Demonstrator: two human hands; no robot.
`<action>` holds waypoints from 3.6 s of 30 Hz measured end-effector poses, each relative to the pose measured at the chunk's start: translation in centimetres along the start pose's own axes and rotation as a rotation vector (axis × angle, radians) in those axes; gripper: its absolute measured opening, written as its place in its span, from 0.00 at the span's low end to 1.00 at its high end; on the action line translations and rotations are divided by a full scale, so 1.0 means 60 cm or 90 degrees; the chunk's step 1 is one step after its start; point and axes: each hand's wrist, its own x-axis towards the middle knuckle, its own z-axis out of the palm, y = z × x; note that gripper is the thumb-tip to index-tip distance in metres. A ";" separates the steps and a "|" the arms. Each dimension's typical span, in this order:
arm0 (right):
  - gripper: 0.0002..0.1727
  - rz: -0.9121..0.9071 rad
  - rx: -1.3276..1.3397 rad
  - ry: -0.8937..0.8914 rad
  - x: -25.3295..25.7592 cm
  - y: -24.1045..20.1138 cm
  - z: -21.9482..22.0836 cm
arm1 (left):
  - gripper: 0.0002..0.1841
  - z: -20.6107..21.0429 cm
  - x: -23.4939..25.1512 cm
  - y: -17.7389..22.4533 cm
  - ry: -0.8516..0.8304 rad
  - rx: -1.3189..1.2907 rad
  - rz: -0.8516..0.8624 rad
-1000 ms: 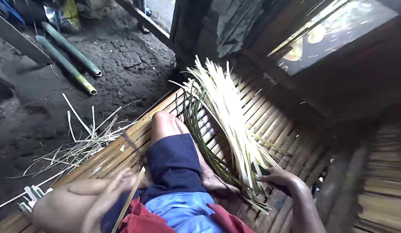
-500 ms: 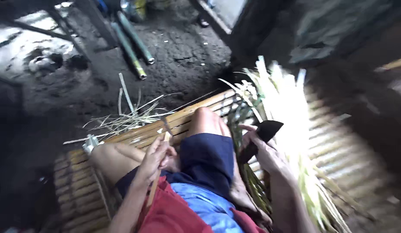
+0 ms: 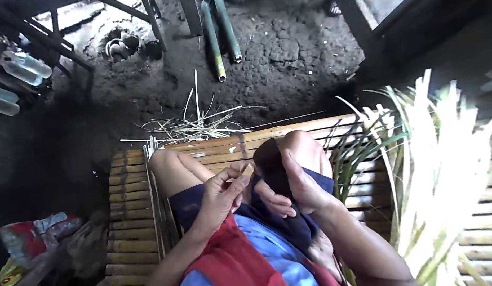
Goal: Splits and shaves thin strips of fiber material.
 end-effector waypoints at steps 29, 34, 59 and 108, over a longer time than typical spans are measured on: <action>0.38 0.035 -0.025 0.002 -0.012 0.006 -0.022 | 0.07 0.013 -0.011 -0.017 0.024 0.022 0.046; 0.41 0.125 -0.061 -0.022 -0.024 -0.019 -0.022 | 0.07 0.016 -0.013 -0.017 0.003 0.020 0.028; 0.15 -0.588 -0.669 0.324 0.085 0.022 -0.019 | 0.29 0.015 0.112 0.014 -0.218 -0.227 0.127; 0.24 -0.479 -0.886 0.359 0.027 0.041 -0.009 | 0.16 -0.007 0.078 -0.007 -0.057 -0.226 -0.036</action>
